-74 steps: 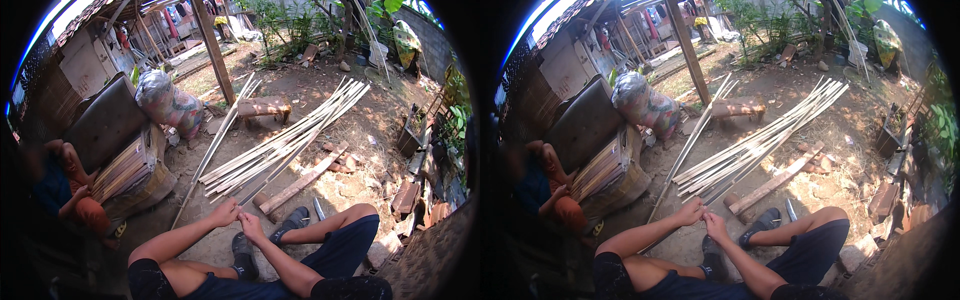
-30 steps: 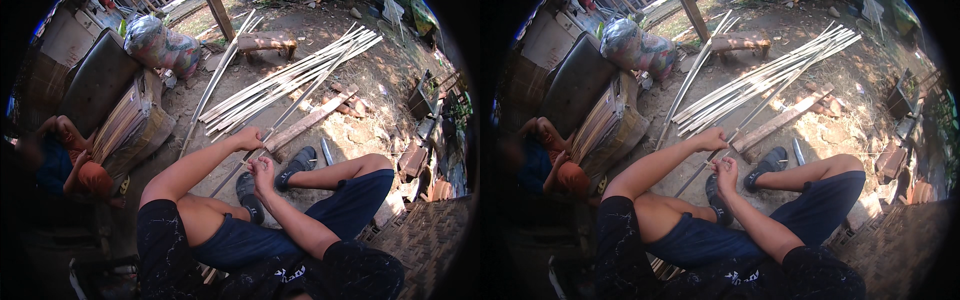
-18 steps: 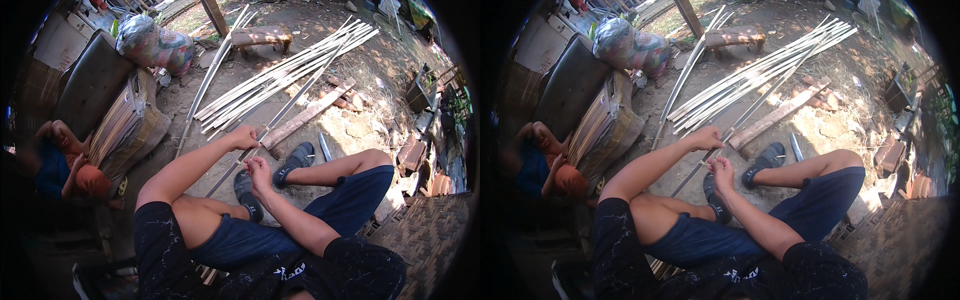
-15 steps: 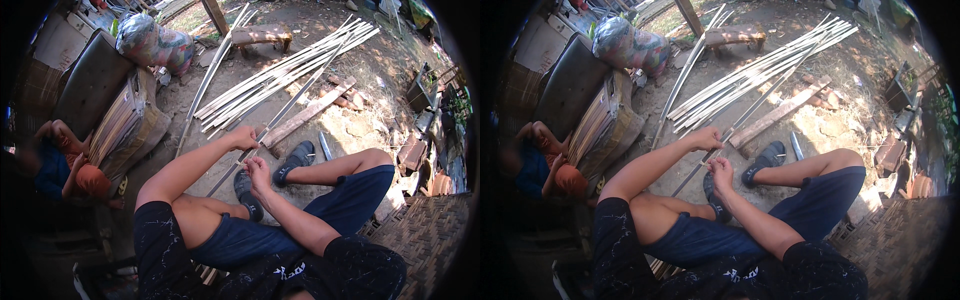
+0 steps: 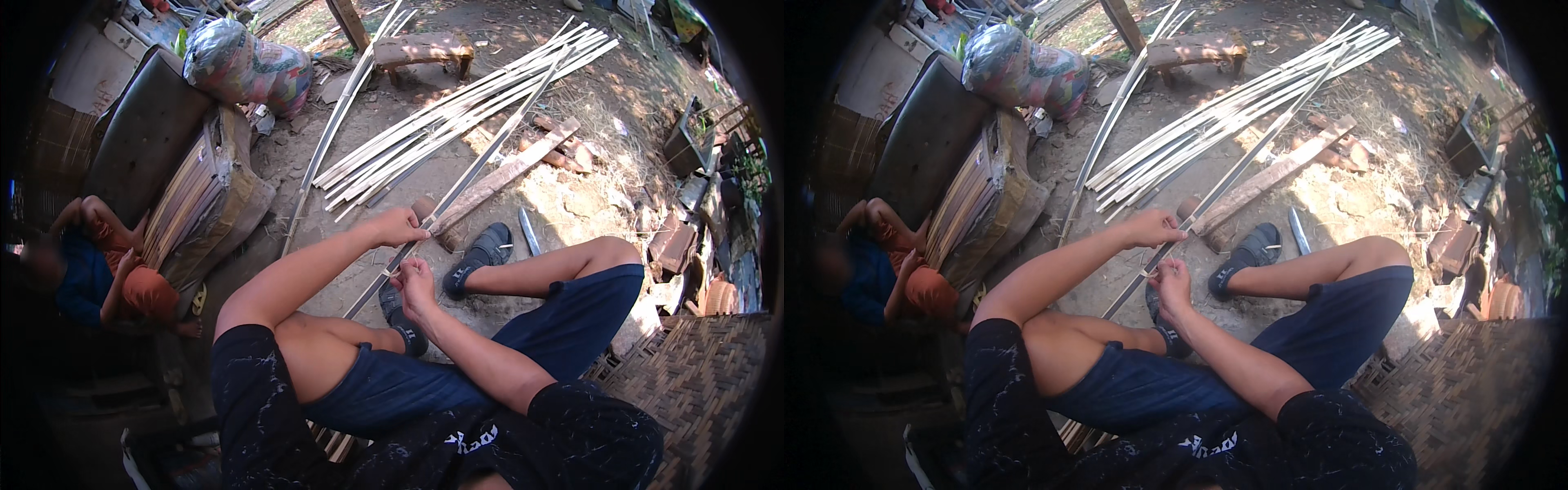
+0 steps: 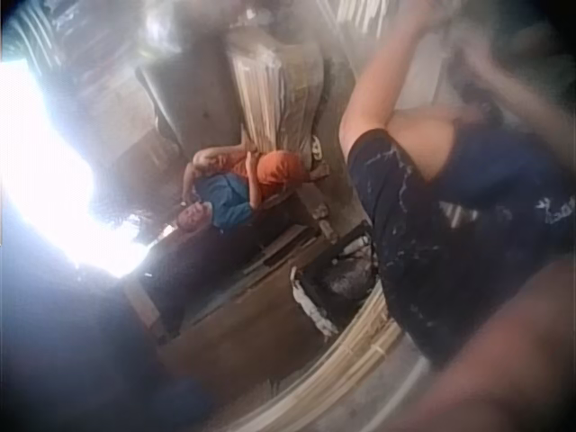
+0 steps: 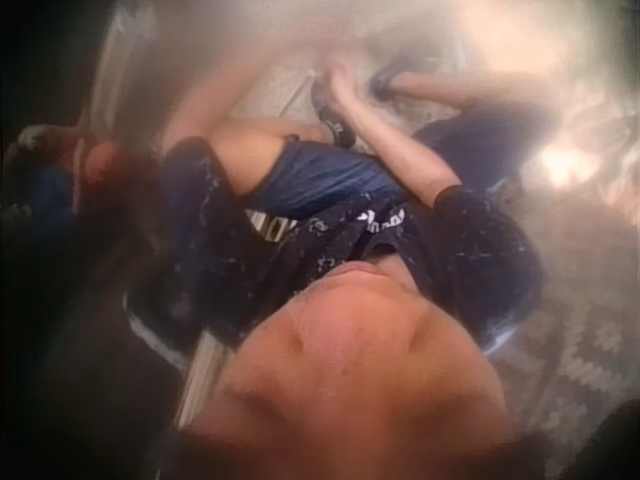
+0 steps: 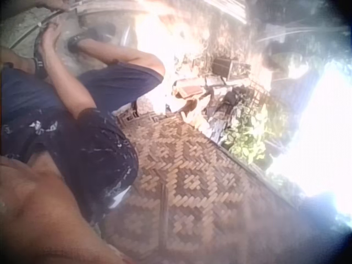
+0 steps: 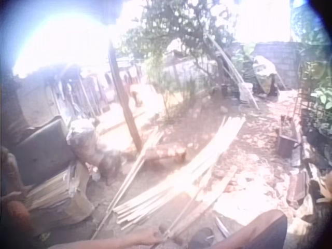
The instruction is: The person sits on the ground and uses a knife to split long bamboo poles into thin strips. They repeatedly position each pole on a wooden block, strike it with the knife to split it, and set the resulting strips aside.
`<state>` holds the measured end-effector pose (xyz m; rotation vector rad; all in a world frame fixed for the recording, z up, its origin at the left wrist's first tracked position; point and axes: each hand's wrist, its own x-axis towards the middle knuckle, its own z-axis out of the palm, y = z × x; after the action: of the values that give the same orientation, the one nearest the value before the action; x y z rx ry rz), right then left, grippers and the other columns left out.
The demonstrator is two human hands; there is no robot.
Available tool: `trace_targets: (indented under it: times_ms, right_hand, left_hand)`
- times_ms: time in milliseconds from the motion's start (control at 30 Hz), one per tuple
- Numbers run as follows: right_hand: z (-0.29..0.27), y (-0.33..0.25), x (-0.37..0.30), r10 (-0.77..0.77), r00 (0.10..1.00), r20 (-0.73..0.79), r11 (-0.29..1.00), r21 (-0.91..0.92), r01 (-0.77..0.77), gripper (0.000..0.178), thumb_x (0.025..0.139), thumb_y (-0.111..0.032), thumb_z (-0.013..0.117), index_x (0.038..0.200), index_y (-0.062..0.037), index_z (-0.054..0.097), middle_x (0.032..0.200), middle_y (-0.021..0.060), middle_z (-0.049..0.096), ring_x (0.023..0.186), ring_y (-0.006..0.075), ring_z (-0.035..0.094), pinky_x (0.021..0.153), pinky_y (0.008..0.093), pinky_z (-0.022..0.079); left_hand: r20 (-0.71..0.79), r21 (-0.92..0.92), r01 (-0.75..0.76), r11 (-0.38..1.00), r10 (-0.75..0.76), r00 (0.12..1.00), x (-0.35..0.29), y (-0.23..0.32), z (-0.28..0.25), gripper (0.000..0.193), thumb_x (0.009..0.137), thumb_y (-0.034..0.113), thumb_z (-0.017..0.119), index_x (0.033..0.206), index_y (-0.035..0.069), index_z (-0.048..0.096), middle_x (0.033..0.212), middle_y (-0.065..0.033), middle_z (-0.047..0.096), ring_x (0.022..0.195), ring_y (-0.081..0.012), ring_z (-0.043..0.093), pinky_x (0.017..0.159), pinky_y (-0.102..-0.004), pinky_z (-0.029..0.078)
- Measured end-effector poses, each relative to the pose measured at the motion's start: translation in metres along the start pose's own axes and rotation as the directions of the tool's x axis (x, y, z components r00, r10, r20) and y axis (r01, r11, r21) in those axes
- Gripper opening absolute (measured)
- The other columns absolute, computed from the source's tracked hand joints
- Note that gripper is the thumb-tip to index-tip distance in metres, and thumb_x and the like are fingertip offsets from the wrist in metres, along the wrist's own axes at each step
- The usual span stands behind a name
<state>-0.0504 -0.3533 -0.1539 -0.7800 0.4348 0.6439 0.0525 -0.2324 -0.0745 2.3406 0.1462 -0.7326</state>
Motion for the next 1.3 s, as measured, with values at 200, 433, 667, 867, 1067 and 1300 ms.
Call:
trace_targets:
  times_ms: [200,433,667,867,1067,1300]
  right_hand:
    - [0.004,0.008,-0.005,-0.089,0.996,0.006,0.991,-0.1,0.089,0.011,0.098,-0.014,0.059,0.103,-0.011,0.05,0.099,0.0059,0.066,0.075,0.0098,0.057,0.069,0.027,0.05]
    - [0.001,0.012,-0.004,-0.101,0.994,0.047,0.991,-0.086,0.105,0.013,0.098,-0.013,0.059,0.104,-0.0101,0.048,0.103,0.0081,0.067,0.08,0.0124,0.062,0.074,0.0279,0.051]
    - [0.007,0.005,-0.01,-0.053,0.997,0.064,0.998,0.022,0.052,0.012,0.099,-0.009,0.053,0.105,-0.0073,0.043,0.114,0.0185,0.067,0.099,0.0229,0.068,0.085,0.0333,0.055]
    - [0.009,0.005,-0.012,-0.036,0.998,0.043,0.999,0.009,0.036,0.015,0.099,-0.009,0.053,0.109,-0.009,0.043,0.116,0.016,0.066,0.1,0.0233,0.068,0.081,0.0323,0.053]
    - [0.013,0.006,-0.018,-0.05,0.998,0.044,0.999,0.003,0.05,0.011,0.098,-0.008,0.054,0.105,-0.0073,0.046,0.116,0.0169,0.066,0.099,0.0222,0.068,0.079,0.0306,0.056]
    - [0.013,0.01,-0.025,-0.025,0.994,0.107,1.0,0.016,0.023,0.009,0.099,-0.009,0.054,0.104,-0.0077,0.047,0.116,0.0162,0.066,0.1,0.0219,0.068,0.083,0.033,0.055]
  left_hand:
    - [-0.229,0.205,-0.188,0.96,0.234,0.945,0.018,-0.01,0.02,0.049,0.079,0.038,0.077,0.115,0.005,0.068,0.088,-0.0173,0.07,0.085,-0.0335,0.068,0.078,-0.0408,0.053]
    - [-0.223,0.186,-0.058,0.981,0.099,0.97,0.023,-0.004,0.015,0.037,0.075,0.035,0.078,0.102,0.011,0.076,0.101,-0.0153,0.073,0.095,-0.0323,0.069,0.084,-0.0412,0.054]
    - [-0.202,0.112,-0.074,0.991,0.095,0.975,0.009,0.009,0.006,0.031,0.077,0.031,0.076,0.103,0.014,0.077,0.098,-0.0156,0.073,0.093,-0.0318,0.07,0.083,-0.0408,0.054]
    - [-0.233,0.185,-0.121,0.975,0.163,0.959,0.015,0.003,0.017,0.031,0.08,0.029,0.07,0.105,0.012,0.076,0.101,-0.0185,0.072,0.095,-0.0348,0.069,0.085,-0.0435,0.053]
    - [-0.309,0.148,-0.175,0.973,0.213,0.927,0.026,0.01,0.019,0.031,0.079,0.026,0.07,0.102,0.004,0.072,0.101,-0.0212,0.07,0.096,-0.0387,0.067,0.085,-0.0453,0.053]
    - [-0.255,0.223,-0.098,0.97,0.155,0.955,0.031,0.014,0.018,0.023,0.078,0.022,0.069,0.094,0.005,0.072,0.098,-0.0213,0.071,0.095,-0.0376,0.067,0.085,-0.046,0.053]
